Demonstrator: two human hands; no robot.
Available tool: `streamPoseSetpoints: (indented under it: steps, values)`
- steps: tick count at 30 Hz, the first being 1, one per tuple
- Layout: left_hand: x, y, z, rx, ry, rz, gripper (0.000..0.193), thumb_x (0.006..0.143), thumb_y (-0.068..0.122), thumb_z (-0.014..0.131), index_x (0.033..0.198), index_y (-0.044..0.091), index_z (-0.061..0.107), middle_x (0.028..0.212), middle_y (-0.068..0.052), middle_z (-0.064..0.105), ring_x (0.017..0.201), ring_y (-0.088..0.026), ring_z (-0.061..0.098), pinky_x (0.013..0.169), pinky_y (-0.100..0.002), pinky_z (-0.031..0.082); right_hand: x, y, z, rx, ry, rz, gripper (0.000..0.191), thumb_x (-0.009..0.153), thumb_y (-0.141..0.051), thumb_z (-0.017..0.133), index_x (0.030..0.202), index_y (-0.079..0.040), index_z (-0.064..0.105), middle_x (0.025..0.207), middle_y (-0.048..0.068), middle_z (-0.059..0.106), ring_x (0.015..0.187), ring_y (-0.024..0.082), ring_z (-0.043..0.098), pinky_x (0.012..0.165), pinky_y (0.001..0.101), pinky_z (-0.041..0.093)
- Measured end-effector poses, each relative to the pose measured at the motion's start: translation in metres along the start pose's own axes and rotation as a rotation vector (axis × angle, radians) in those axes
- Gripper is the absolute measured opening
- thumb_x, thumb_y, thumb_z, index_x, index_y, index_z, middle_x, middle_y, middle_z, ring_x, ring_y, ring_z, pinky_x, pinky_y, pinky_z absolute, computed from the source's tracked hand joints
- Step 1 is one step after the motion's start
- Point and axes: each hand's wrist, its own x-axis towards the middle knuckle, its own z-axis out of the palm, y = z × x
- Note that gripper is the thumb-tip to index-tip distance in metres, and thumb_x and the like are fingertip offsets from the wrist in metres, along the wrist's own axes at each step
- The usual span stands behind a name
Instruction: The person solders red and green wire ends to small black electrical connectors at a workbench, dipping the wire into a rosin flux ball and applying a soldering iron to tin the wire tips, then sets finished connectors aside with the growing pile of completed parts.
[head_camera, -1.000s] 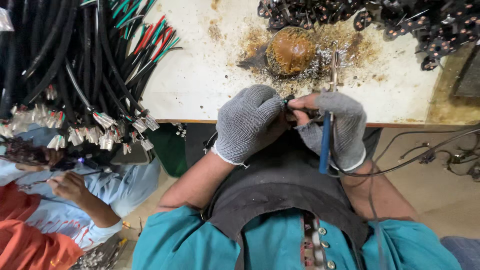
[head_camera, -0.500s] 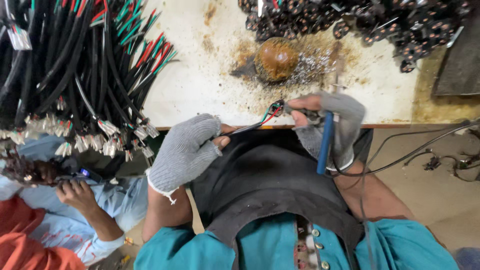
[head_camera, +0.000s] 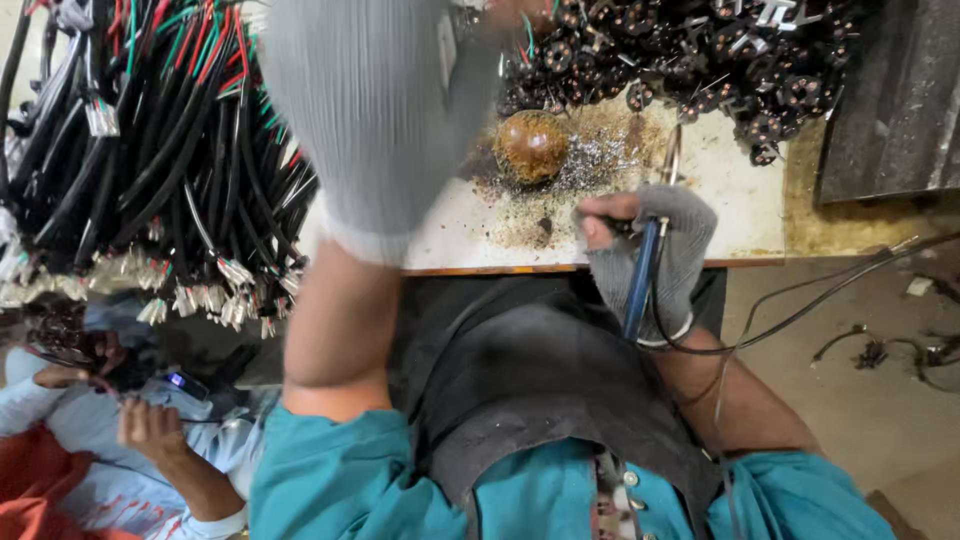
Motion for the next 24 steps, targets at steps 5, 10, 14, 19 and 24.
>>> streamPoseSetpoints:
  steps: [5,10,14,19,24]
  values:
    - [-0.118,0.029,0.003,-0.706,-0.298,0.325,0.020,0.089,0.032,0.086,0.093,0.018,0.072,0.084,-0.001,0.067,0.071,-0.024,0.064,0.059,-0.041,0.046,0.049,0.001,-0.027,-0.624,0.045,-0.298,0.037,0.102,-0.015,0.084,0.124,-0.004,0.057,0.111,0.013,0.072,0.094,0.023,0.074,0.077,0.0341,0.058]
    - [-0.179,0.028,0.036,-0.815,-0.760,0.125,0.020,0.089,0.030,0.080,0.098,0.014,0.071,0.089,-0.007,0.068,0.083,-0.029,0.070,0.070,-0.042,0.053,0.081,0.013,-0.027,-0.462,0.082,-0.177,0.033,0.103,-0.013,0.085,0.127,-0.006,0.065,0.099,0.005,0.071,0.083,0.026,0.070,0.077,0.0353,0.058]
    - [-0.219,0.015,0.054,-0.730,-0.768,-0.198,0.036,0.094,0.028,0.069,0.127,0.013,0.069,0.115,-0.014,0.072,0.106,-0.037,0.069,0.090,-0.044,0.055,0.078,0.025,-0.020,-0.396,0.083,-0.145,0.032,0.101,-0.005,0.077,0.130,-0.007,0.065,0.097,0.006,0.071,0.086,0.022,0.071,0.080,0.0320,0.059]
    - [-0.249,-0.018,0.145,-0.281,-0.820,-0.242,0.052,0.090,0.037,0.069,0.135,0.012,0.062,0.135,-0.021,0.061,0.122,-0.042,0.056,0.100,-0.048,0.046,0.078,0.036,-0.028,-0.715,-0.002,-0.428,0.040,0.098,0.001,0.077,0.134,-0.005,0.059,0.098,0.005,0.070,0.090,0.023,0.072,0.082,0.0321,0.058]
    - [-0.234,-0.062,0.204,-0.248,-0.576,-0.266,0.053,0.090,0.037,0.069,0.135,0.012,0.061,0.136,-0.021,0.060,0.123,-0.042,0.056,0.101,-0.048,0.045,0.066,0.016,-0.024,-0.681,0.037,-0.479,0.029,0.094,0.001,0.076,0.120,-0.003,0.064,0.098,0.008,0.072,0.085,0.022,0.072,0.075,0.0330,0.058]
